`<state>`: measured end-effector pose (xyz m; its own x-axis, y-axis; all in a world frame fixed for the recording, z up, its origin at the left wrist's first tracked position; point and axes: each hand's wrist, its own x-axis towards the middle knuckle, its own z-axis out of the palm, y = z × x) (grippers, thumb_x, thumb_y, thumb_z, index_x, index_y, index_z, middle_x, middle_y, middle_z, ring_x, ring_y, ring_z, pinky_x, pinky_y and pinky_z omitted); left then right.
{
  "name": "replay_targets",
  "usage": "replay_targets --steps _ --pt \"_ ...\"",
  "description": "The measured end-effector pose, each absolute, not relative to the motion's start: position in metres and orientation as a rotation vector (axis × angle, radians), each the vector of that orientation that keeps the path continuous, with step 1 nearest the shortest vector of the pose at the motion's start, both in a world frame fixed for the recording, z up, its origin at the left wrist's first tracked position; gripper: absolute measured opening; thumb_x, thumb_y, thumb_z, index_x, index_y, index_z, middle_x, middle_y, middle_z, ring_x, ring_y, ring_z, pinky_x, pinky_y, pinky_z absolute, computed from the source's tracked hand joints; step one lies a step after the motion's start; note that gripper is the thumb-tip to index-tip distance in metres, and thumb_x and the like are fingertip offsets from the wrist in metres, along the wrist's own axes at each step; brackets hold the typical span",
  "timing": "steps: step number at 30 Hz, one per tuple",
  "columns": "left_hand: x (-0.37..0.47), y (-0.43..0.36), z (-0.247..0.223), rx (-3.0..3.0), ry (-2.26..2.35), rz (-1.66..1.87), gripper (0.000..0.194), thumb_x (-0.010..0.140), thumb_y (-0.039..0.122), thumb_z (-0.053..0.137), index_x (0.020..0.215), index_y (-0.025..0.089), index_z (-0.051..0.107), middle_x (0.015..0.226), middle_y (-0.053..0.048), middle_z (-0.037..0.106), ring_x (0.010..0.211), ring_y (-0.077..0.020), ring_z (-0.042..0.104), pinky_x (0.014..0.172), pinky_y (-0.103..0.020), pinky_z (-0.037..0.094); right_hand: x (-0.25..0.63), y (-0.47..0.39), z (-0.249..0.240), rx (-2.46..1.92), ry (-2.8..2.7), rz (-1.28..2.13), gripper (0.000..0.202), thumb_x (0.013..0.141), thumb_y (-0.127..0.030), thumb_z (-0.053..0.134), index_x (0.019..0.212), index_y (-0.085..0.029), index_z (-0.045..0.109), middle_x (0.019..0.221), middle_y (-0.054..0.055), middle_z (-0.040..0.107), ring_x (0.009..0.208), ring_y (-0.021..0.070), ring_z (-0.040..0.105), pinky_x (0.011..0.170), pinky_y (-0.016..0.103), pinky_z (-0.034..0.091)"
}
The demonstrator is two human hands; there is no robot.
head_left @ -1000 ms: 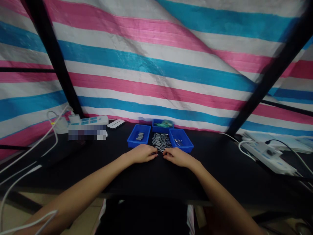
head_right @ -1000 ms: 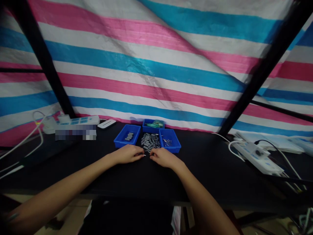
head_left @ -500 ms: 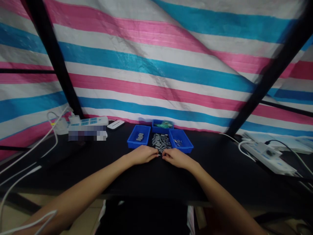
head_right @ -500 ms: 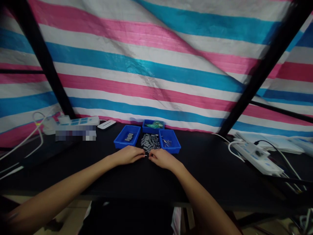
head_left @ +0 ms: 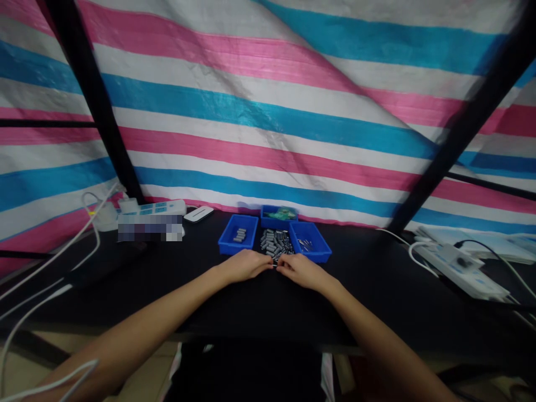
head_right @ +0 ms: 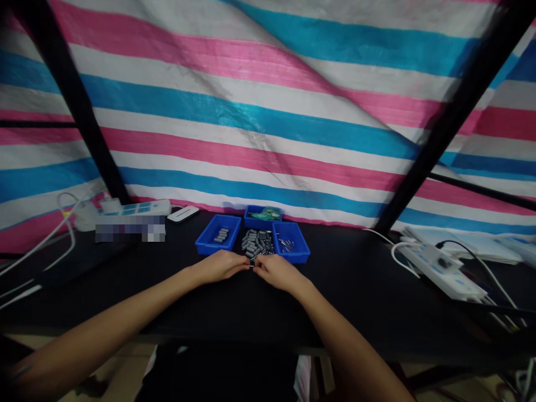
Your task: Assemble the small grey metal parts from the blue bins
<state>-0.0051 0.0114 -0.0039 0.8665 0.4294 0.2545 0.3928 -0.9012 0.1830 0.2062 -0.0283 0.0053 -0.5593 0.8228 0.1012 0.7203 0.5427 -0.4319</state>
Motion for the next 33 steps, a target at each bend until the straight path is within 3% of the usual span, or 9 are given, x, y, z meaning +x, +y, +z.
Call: replay_targets --steps 15,25,33 --pt "-0.0035 0.0106 -0.0051 2.930 0.741 0.446 0.025 0.091 0.031 0.037 0.083 0.016 0.056 0.066 -0.001 0.058 0.059 -0.0125 0.056 0.054 -0.022 0.036 0.2048 -0.0294 0.0070 -1.279 -2.506 0.448 0.015 0.089 -0.025 0.044 0.087 -0.017 0.056 0.070 0.000 0.059 0.063 0.0117 0.053 0.057 0.022 0.033" --pt "-0.0010 0.0066 -0.0012 2.810 0.617 0.611 0.023 0.093 0.030 0.038 0.096 0.017 0.056 0.088 -0.003 0.061 0.080 -0.0131 0.058 0.069 -0.023 0.042 0.2037 -0.0295 0.0035 -1.194 -2.552 0.426 0.020 0.092 -0.024 0.037 0.089 -0.018 0.056 0.082 0.003 0.062 0.073 0.0141 0.057 0.064 0.024 0.035" --pt "-0.0025 0.0108 -0.0038 2.855 0.793 0.504 0.027 0.093 0.033 0.037 0.082 0.016 0.056 0.069 -0.001 0.061 0.064 -0.0131 0.059 0.056 -0.021 0.039 0.2065 -0.0283 0.0054 -1.321 -2.471 0.487 0.024 0.093 -0.026 0.034 0.084 -0.018 0.054 0.068 0.001 0.057 0.061 0.0123 0.053 0.056 0.023 0.033"
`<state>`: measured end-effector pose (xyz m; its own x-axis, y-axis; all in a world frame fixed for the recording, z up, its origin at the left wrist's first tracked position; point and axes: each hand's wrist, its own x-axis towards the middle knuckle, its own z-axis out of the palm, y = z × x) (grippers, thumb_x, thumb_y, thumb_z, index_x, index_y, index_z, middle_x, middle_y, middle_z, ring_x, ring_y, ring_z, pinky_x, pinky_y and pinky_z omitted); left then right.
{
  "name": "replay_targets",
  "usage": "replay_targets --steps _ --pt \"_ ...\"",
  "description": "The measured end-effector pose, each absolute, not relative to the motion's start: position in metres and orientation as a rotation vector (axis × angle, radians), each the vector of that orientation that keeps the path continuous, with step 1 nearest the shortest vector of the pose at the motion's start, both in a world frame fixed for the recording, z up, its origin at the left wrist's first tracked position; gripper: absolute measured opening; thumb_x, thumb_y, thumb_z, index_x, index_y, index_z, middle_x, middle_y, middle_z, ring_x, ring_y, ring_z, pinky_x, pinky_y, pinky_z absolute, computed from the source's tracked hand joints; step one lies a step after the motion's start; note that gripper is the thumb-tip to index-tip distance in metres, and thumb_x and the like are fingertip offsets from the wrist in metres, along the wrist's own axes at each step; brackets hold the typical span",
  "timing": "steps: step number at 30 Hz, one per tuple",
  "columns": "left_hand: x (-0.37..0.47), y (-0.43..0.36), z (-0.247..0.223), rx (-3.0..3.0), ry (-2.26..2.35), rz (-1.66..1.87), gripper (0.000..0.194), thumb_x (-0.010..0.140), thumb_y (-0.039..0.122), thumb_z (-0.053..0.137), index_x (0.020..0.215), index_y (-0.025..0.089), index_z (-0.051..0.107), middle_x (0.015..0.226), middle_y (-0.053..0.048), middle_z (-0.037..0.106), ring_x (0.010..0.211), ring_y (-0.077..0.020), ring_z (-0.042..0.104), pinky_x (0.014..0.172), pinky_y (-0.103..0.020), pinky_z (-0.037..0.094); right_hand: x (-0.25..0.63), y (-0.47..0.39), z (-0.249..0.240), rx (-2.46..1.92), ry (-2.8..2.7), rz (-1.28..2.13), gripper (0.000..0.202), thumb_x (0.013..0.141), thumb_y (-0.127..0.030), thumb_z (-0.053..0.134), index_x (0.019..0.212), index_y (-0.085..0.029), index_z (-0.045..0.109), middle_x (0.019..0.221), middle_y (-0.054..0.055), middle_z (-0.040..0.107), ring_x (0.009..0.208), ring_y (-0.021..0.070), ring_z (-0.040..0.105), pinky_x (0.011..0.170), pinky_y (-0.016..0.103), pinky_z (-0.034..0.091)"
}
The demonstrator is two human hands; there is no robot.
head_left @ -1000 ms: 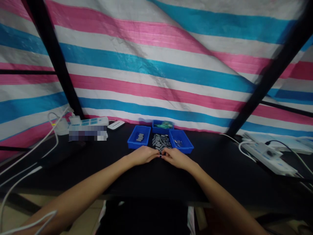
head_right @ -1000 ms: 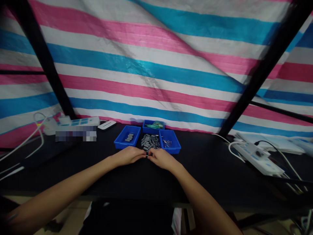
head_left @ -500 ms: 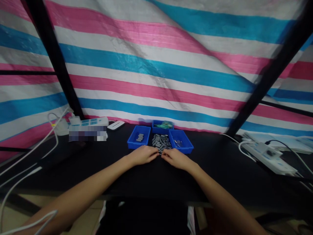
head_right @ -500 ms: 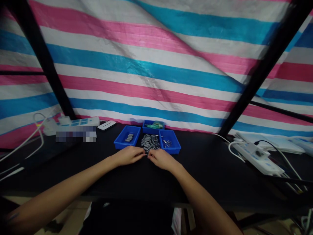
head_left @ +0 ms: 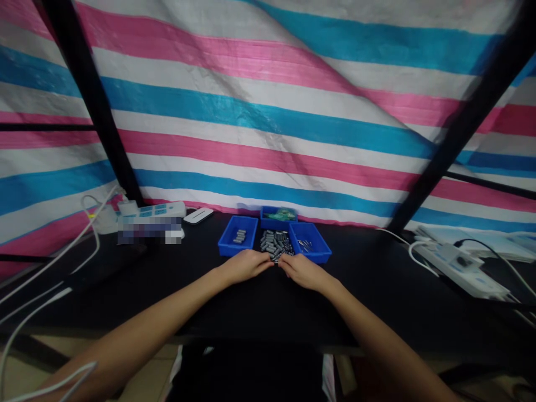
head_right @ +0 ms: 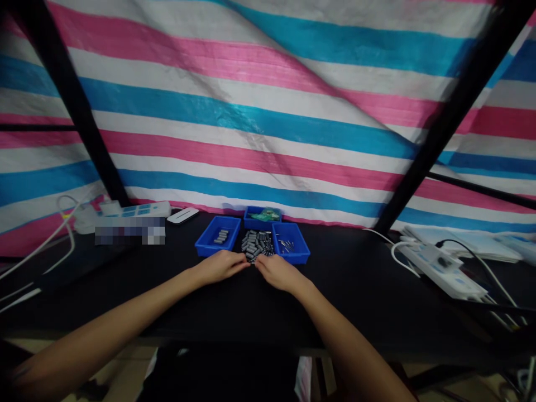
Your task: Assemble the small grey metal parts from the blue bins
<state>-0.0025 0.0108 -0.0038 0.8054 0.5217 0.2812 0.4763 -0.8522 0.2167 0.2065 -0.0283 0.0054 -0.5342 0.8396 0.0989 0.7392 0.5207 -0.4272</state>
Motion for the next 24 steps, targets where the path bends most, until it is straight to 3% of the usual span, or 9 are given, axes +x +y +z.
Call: replay_targets --steps 8,15,20,24 --pt "-0.0024 0.0111 -0.0068 2.933 0.852 0.431 0.029 0.093 0.033 0.035 0.081 0.016 0.055 0.065 -0.002 0.060 0.061 -0.0149 0.058 0.052 -0.022 0.036 0.2062 -0.0295 0.0080 -1.302 -2.482 0.422 0.021 0.091 -0.028 0.039 0.089 -0.018 0.057 0.073 0.002 0.061 0.066 0.0133 0.055 0.059 0.023 0.033" --pt "-0.0009 0.0089 -0.0027 2.833 0.706 0.618 0.027 0.093 0.033 0.037 0.084 0.016 0.056 0.076 -0.002 0.058 0.071 -0.0128 0.057 0.063 -0.022 0.040 0.2032 -0.0302 0.0040 -1.211 -2.566 0.415 0.023 0.091 -0.029 0.040 0.090 -0.018 0.060 0.085 0.005 0.064 0.075 0.0151 0.057 0.066 0.025 0.036" --pt "-0.0004 0.0050 -0.0002 2.791 0.626 0.698 0.023 0.093 0.032 0.039 0.094 0.016 0.056 0.085 -0.003 0.059 0.079 -0.0131 0.056 0.069 -0.023 0.043 0.2018 -0.0301 0.0021 -1.267 -2.546 0.426 0.029 0.093 -0.029 0.033 0.084 -0.017 0.058 0.072 0.003 0.062 0.061 0.0126 0.054 0.056 0.024 0.034" --pt "-0.0002 0.0046 0.0008 2.765 0.663 0.768 0.022 0.092 0.030 0.040 0.097 0.016 0.056 0.087 -0.004 0.059 0.080 -0.0136 0.057 0.071 -0.025 0.044 0.2026 -0.0295 0.0012 -1.236 -2.529 0.438 0.025 0.092 -0.028 0.036 0.087 -0.017 0.058 0.075 0.003 0.061 0.062 0.0125 0.054 0.057 0.024 0.034"
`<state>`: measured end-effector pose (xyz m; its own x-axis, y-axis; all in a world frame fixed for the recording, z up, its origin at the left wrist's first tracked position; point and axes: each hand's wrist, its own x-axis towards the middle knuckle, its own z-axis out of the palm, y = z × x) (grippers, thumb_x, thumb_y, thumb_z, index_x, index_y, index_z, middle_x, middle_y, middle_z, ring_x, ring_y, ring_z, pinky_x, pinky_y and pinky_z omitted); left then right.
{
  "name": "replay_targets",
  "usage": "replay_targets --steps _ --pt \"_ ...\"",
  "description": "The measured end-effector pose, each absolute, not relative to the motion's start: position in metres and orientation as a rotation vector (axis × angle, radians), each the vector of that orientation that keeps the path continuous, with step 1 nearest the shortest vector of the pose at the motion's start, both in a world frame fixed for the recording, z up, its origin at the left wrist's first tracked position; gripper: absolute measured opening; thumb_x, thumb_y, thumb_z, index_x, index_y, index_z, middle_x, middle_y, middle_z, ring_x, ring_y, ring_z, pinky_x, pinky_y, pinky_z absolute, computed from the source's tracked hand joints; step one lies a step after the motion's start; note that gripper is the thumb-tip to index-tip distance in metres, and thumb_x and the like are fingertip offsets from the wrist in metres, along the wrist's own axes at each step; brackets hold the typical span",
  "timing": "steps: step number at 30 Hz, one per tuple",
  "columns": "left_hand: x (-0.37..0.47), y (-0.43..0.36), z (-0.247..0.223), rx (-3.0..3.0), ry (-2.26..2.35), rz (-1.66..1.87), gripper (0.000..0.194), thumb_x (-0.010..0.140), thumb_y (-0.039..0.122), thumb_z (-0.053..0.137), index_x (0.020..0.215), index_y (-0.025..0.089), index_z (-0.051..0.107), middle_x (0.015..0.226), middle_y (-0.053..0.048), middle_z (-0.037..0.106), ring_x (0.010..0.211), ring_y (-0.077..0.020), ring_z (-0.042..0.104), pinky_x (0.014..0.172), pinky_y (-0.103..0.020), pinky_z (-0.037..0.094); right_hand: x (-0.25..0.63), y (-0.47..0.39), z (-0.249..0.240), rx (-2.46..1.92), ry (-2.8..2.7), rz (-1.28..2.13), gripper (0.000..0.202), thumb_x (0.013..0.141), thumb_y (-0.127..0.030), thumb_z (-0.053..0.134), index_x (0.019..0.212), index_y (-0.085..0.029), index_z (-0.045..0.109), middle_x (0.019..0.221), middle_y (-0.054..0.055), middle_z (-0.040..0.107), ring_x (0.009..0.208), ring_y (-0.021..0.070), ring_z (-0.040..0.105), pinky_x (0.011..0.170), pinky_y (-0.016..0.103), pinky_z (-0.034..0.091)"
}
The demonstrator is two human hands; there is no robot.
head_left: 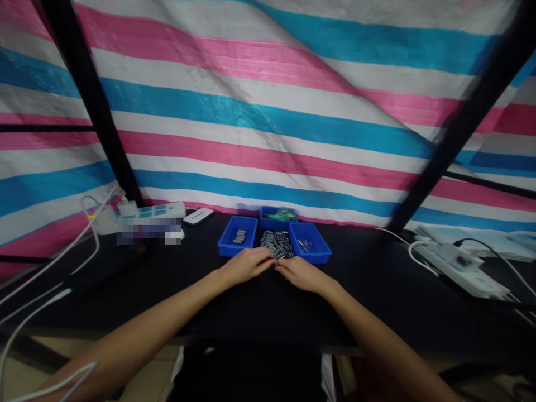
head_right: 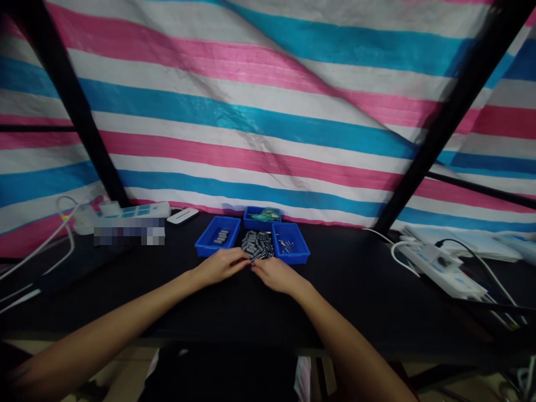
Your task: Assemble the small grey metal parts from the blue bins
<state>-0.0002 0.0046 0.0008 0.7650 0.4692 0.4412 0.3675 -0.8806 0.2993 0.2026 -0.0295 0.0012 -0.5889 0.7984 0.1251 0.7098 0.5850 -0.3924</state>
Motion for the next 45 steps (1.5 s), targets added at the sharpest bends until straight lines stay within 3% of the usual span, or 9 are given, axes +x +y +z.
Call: replay_targets --steps 6,11,16,22,29,38,45 --pt "0.000 0.005 0.001 2.790 0.652 0.747 0.022 0.092 0.028 0.038 0.095 0.016 0.056 0.086 -0.003 0.060 0.079 -0.0132 0.058 0.070 -0.023 0.044 0.204 -0.029 0.002 -1.254 -2.493 0.464 0.025 0.092 -0.028 0.037 0.084 -0.016 0.058 0.075 0.004 0.062 0.064 0.0128 0.055 0.059 0.023 0.037" --pt "-0.002 0.008 -0.002 2.827 0.752 0.630 0.023 0.092 0.029 0.037 0.090 0.016 0.056 0.076 -0.002 0.061 0.067 -0.0121 0.058 0.061 -0.021 0.041 0.209 -0.027 0.002 -1.393 -2.388 0.686 0.032 0.093 -0.035 0.030 0.081 -0.016 0.053 0.061 0.000 0.055 0.046 0.0096 0.051 0.046 0.021 0.037" --pt "-0.003 0.008 -0.002 2.866 0.794 0.567 0.022 0.092 0.029 0.037 0.089 0.016 0.055 0.070 -0.001 0.061 0.062 -0.0116 0.057 0.056 -0.020 0.038 0.211 -0.027 -0.001 -1.443 -2.289 0.921 0.035 0.093 -0.042 0.027 0.083 -0.017 0.049 0.063 -0.001 0.054 0.040 0.0071 0.049 0.036 0.017 0.034" --pt "-0.002 0.006 -0.001 2.944 0.744 0.488 0.024 0.092 0.027 0.035 0.085 0.017 0.054 0.071 -0.002 0.061 0.064 -0.0128 0.059 0.057 -0.021 0.038 0.208 -0.030 0.007 -1.374 -2.289 0.794 0.036 0.094 -0.040 0.026 0.084 -0.017 0.051 0.061 -0.002 0.054 0.042 0.0069 0.049 0.041 0.018 0.035" --pt "-0.002 0.006 -0.002 2.969 0.849 0.422 0.025 0.093 0.028 0.032 0.088 0.017 0.054 0.070 -0.002 0.062 0.061 -0.0149 0.060 0.052 -0.022 0.037 0.206 -0.033 0.014 -1.226 -2.375 0.497 0.018 0.090 -0.031 0.042 0.098 -0.019 0.052 0.061 -0.003 0.056 0.057 0.0121 0.053 0.052 0.022 0.033" --pt "-0.003 0.007 -0.001 2.946 0.845 0.422 0.027 0.093 0.030 0.033 0.085 0.017 0.055 0.070 -0.002 0.061 0.061 -0.0143 0.059 0.053 -0.022 0.038 0.208 -0.029 0.011 -1.212 -2.408 0.397 0.020 0.091 -0.028 0.038 0.092 -0.019 0.056 0.068 0.000 0.059 0.060 0.0121 0.052 0.056 0.022 0.032" --pt "-0.002 0.005 0.000 2.828 0.692 0.585 0.021 0.092 0.028 0.038 0.094 0.018 0.056 0.083 -0.001 0.062 0.074 -0.0124 0.059 0.065 -0.021 0.042 0.206 -0.028 0.002 -1.203 -2.564 0.387 0.020 0.087 -0.024 0.044 0.080 -0.016 0.061 0.068 0.002 0.062 0.059 0.0111 0.052 0.056 0.021 0.032"
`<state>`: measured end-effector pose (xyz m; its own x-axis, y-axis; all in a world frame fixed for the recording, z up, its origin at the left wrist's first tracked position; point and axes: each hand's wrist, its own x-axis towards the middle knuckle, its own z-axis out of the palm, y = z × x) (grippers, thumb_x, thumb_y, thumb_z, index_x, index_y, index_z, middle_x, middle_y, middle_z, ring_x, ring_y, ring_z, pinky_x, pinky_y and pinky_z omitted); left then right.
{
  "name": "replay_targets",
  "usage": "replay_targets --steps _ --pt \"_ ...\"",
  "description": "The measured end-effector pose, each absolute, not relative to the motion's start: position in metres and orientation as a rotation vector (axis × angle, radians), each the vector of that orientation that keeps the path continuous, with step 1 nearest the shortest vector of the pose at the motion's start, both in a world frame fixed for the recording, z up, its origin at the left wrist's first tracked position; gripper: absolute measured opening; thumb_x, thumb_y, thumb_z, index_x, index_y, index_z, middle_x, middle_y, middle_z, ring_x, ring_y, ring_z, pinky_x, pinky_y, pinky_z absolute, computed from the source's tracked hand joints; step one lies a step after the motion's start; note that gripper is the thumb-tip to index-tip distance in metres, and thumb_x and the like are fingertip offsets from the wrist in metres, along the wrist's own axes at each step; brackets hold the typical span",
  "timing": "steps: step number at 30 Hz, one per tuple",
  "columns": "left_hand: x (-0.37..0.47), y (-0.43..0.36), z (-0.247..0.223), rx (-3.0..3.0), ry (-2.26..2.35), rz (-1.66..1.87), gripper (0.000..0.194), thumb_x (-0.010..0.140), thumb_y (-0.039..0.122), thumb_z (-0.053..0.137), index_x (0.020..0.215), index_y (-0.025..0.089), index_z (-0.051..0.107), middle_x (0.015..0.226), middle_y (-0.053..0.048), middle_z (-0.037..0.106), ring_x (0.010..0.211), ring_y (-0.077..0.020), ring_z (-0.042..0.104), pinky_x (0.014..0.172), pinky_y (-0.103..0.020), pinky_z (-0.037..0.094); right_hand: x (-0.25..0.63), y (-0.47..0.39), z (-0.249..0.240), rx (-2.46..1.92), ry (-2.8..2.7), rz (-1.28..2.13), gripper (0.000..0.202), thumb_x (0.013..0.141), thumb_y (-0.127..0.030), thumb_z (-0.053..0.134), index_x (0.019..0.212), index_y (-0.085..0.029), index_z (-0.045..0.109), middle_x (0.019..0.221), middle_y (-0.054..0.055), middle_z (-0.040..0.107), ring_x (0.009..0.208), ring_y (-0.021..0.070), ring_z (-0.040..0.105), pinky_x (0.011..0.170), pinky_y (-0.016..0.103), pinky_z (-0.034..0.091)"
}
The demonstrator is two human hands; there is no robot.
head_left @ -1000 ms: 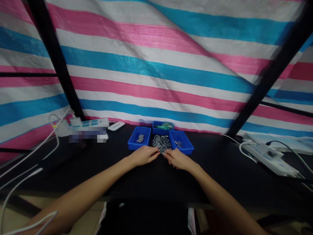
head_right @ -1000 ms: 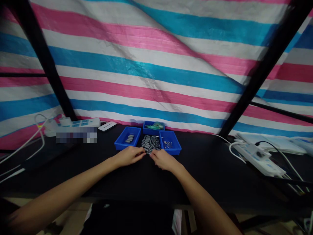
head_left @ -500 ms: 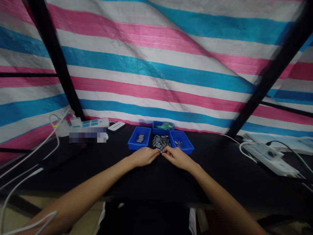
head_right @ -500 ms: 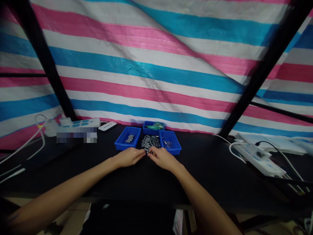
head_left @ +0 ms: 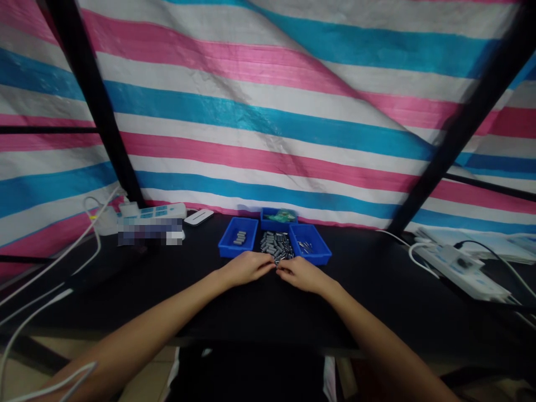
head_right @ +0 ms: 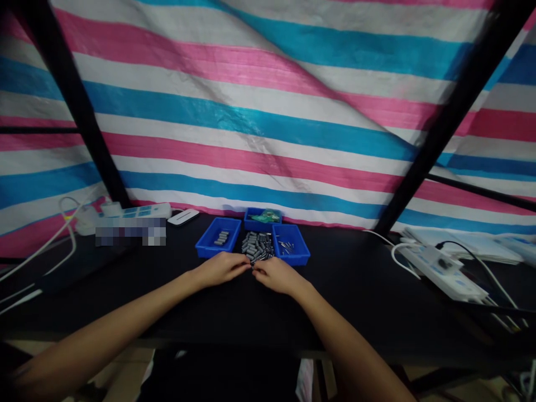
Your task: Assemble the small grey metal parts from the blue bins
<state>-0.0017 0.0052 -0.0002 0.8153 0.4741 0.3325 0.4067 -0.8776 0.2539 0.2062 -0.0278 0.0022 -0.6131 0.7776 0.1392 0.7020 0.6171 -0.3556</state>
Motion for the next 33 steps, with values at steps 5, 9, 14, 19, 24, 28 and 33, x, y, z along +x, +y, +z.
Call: replay_targets --steps 5,9,14,19,24,28,33 --pt "0.0001 -0.0002 0.0039 2.774 0.595 0.677 0.021 0.092 0.029 0.040 0.095 0.018 0.058 0.088 -0.003 0.062 0.079 -0.0125 0.058 0.068 -0.022 0.043 0.2036 -0.0295 0.0015 -1.142 -2.550 0.463 0.022 0.089 -0.023 0.041 0.094 -0.017 0.062 0.084 0.004 0.066 0.069 0.0133 0.057 0.063 0.022 0.036" --pt "0.0002 -0.0022 0.0067 2.755 0.584 0.699 0.022 0.091 0.030 0.041 0.098 0.018 0.058 0.090 -0.003 0.062 0.080 -0.0129 0.058 0.069 -0.023 0.044 0.2031 -0.0302 0.0036 -1.177 -2.535 0.513 0.025 0.090 -0.024 0.039 0.093 -0.018 0.063 0.080 0.004 0.065 0.067 0.0136 0.057 0.061 0.023 0.037" --pt "-0.0003 -0.0013 0.0065 2.778 0.590 0.677 0.021 0.091 0.026 0.040 0.098 0.017 0.058 0.089 -0.003 0.063 0.079 -0.0128 0.058 0.068 -0.023 0.044 0.2034 -0.0303 0.0035 -1.188 -2.515 0.512 0.025 0.091 -0.026 0.039 0.092 -0.018 0.062 0.083 0.004 0.065 0.069 0.0143 0.057 0.063 0.024 0.038" --pt "-0.0012 -0.0005 0.0056 2.785 0.540 0.653 0.024 0.091 0.026 0.039 0.104 0.018 0.058 0.092 -0.003 0.064 0.081 -0.0132 0.059 0.070 -0.023 0.043 0.2037 -0.0307 0.0045 -1.179 -2.531 0.494 0.024 0.090 -0.022 0.039 0.095 -0.017 0.062 0.084 0.004 0.065 0.069 0.0138 0.057 0.063 0.023 0.038" --pt "-0.0014 -0.0011 0.0061 2.802 0.536 0.640 0.025 0.090 0.027 0.041 0.107 0.019 0.057 0.090 -0.003 0.064 0.076 -0.0126 0.059 0.066 -0.022 0.043 0.2032 -0.0308 0.0058 -1.180 -2.534 0.514 0.025 0.089 -0.019 0.040 0.102 -0.018 0.061 0.086 0.004 0.066 0.070 0.0145 0.057 0.065 0.024 0.039" --pt "-0.0013 -0.0014 0.0063 2.822 0.580 0.637 0.022 0.091 0.028 0.040 0.098 0.018 0.058 0.084 -0.002 0.063 0.071 -0.0115 0.058 0.062 -0.021 0.042 0.2029 -0.0309 0.0059 -1.180 -2.534 0.518 0.024 0.089 -0.022 0.041 0.097 -0.018 0.063 0.088 0.005 0.066 0.073 0.0156 0.058 0.066 0.025 0.039" --pt "-0.0026 0.0006 0.0039 2.876 0.703 0.591 0.021 0.090 0.028 0.039 0.093 0.018 0.057 0.065 0.001 0.058 0.058 -0.0107 0.055 0.055 -0.020 0.038 0.2035 -0.0305 0.0058 -1.195 -2.527 0.494 0.023 0.090 -0.024 0.041 0.086 -0.017 0.062 0.076 0.003 0.064 0.064 0.0128 0.055 0.059 0.023 0.036"
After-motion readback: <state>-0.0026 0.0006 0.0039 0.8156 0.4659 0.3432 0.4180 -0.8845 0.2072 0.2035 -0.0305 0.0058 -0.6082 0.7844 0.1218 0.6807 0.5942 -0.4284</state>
